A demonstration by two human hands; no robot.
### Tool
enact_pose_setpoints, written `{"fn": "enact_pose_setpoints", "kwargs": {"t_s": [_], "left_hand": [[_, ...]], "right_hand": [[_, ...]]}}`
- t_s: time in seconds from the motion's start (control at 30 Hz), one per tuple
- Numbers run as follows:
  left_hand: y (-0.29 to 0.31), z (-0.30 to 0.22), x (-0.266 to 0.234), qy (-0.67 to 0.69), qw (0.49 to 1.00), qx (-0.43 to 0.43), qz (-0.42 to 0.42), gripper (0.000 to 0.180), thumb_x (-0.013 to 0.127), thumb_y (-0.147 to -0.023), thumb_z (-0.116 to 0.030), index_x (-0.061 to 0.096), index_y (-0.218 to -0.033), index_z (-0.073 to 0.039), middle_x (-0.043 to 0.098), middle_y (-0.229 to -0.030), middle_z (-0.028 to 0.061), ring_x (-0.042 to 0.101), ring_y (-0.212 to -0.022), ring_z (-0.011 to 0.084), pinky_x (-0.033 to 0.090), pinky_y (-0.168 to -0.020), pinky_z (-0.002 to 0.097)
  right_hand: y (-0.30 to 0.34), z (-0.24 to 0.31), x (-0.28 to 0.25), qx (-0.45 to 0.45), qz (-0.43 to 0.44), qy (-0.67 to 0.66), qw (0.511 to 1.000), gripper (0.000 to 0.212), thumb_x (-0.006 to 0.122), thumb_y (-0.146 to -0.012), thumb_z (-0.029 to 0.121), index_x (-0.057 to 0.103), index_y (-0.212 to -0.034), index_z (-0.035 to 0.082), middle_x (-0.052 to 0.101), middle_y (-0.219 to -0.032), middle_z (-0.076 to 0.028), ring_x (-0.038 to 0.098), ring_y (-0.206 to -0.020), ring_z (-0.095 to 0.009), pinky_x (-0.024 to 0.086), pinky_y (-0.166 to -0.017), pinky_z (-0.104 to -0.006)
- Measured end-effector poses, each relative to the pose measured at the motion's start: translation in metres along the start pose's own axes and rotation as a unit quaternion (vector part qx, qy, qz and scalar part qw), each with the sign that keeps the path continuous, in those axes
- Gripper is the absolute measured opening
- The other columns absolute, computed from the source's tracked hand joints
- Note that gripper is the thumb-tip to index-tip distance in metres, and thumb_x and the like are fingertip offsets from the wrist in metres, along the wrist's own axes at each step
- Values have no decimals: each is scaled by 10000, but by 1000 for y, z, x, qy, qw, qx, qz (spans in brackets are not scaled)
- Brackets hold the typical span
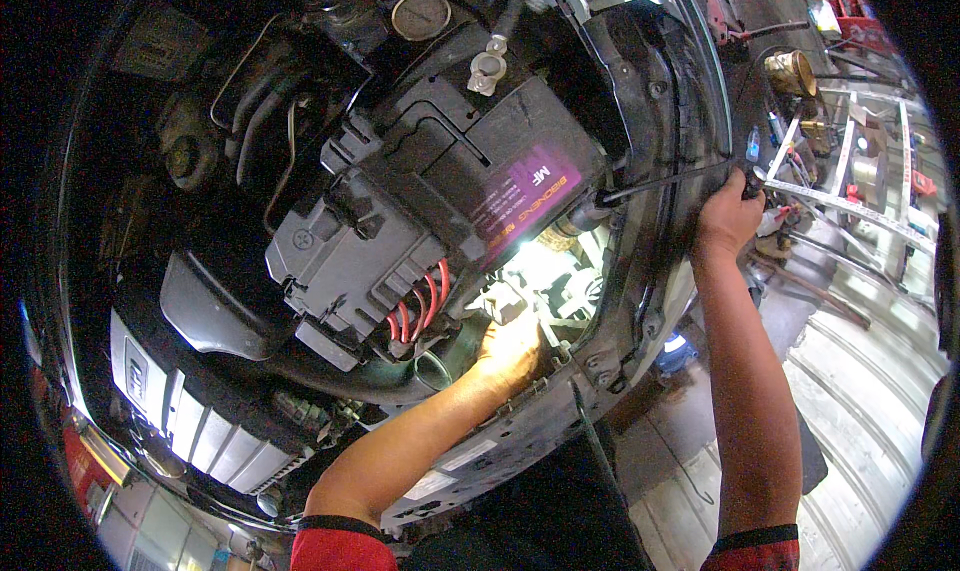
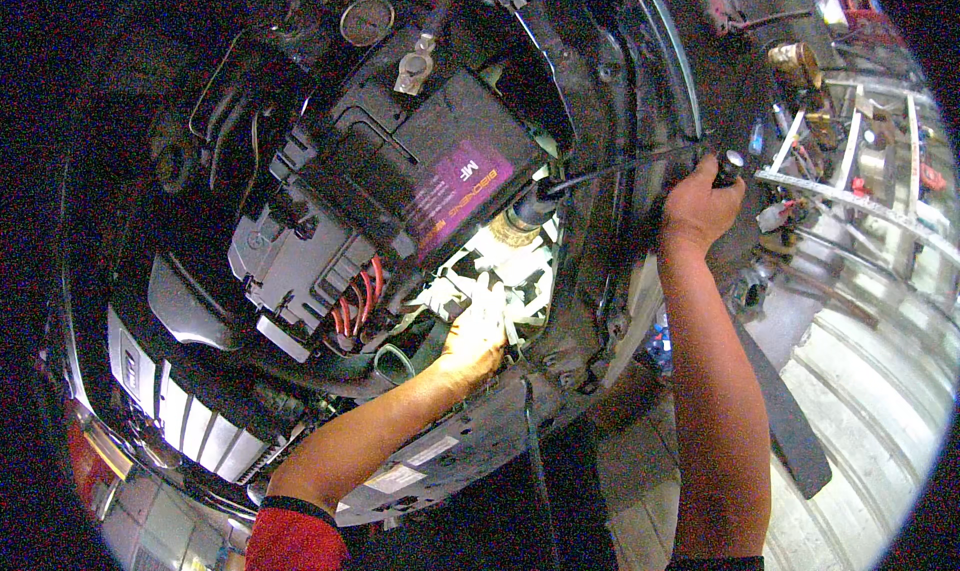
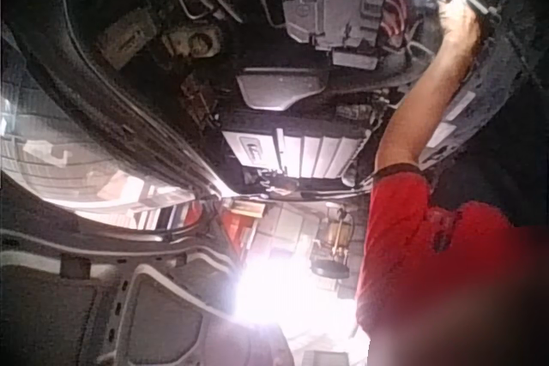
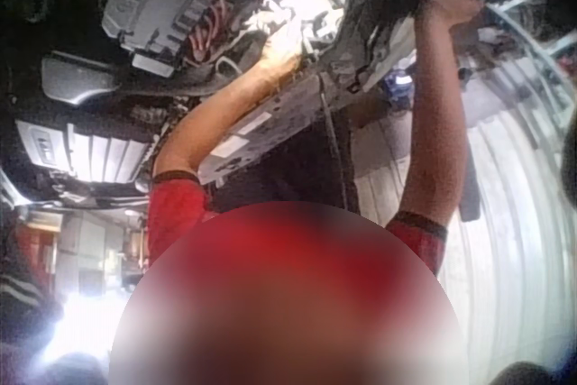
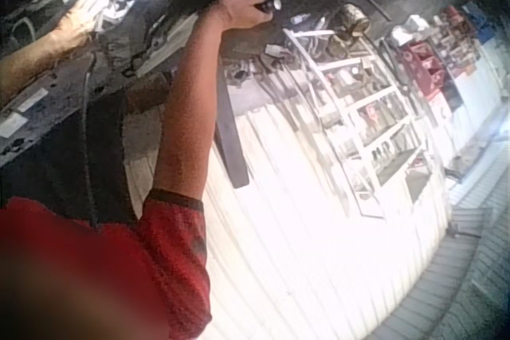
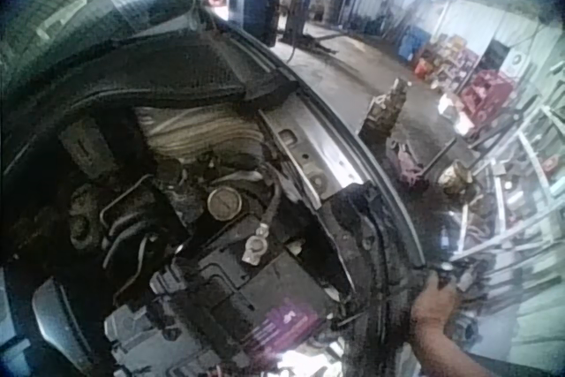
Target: The person works under the hood of a car, using a flashlight to illuminate the engine bay and a screwdriver to adjust components near the battery and wiring. The person repeatedly reaches into the engine compartment, manipulates parts, and repositions the flashlight to improve visibility.
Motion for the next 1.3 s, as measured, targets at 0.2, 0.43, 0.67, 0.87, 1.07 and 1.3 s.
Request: {"fn": "enact_pose_setpoints", "kwargs": {"t_s": [0.2, 0.43, 0.67, 0.87, 1.07, 1.3], "left_hand": [[-5, 1, 9, 22, 1000, 5, -5, 543, 417, -911, -174, 423, -1365, 123, 331, -1485, 298, 258, -1374, 522, 183, -1149, 565], [-9, -4, 25, -45, 999, 12, -9, 522, 420, -918, -210, 475, -1352, 75, 360, -1469, 294, 282, -1362, 522, 189, -1137, 586], [-7, -3, 18, -27, 1000, 1, 1, 533, 427, -918, -204, 450, -1375, 69, 347, -1482, 281, 274, -1368, 514, 200, -1143, 560], [-8, -2, 17, -32, 999, 11, 7, 538, 433, -915, -201, 441, -1382, 67, 337, -1494, 266, 274, -1377, 494, 207, -1147, 548], [-3, -4, 12, -77, 996, 36, -10, 538, 428, -917, -196, 436, -1385, 69, 344, -1487, 274, 271, -1378, 494, 172, -1154, 566], [-6, -4, 11, -23, 999, 24, 10, 551, 430, -913, -185, 417, -1394, 82, 335, -1492, 273, 261, -1380, 497, 167, -1154, 569]], "right_hand": [[4, 7, -3, 10, -3, 13, 1000, 532, 592, -878, 389, 588, -1085, -102, 650, -1060, -285, 617, -1013, -437, 455, -907, -452], [7, 13, -4, 29, 0, -6, 1000, 546, 581, -876, 372, 599, -1113, -120, 650, -1097, -287, 607, -1048, -425, 440, -919, -432], [5, 8, -3, 24, 16, -29, 999, 535, 577, -882, 358, 594, -1123, -119, 659, -1094, -266, 616, -1039, -403, 439, -922, -422], [2, 3, 0, -3, -3, -13, 1000, 555, 580, -882, 379, 569, -1105, -129, 648, -1057, -301, 623, -1001, -444, 466, -891, -457], [3, 4, -2, -11, -23, 40, 999, 570, 585, -879, 391, 567, -1099, -135, 647, -1055, -302, 616, -1005, -456, 459, -902, -450], [3, 4, -2, 4, -11, -2, 1000, 556, 593, -874, 391, 577, -1091, -121, 648, -1056, -301, 613, -1010, -458, 455, -903, -453]]}}
Point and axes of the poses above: each hand's wrist, its own y-axis away from the middle knuckle, its own x-axis out of the palm, z = x × y, the point moved 2 cm from there along -y, towards the middle knuckle
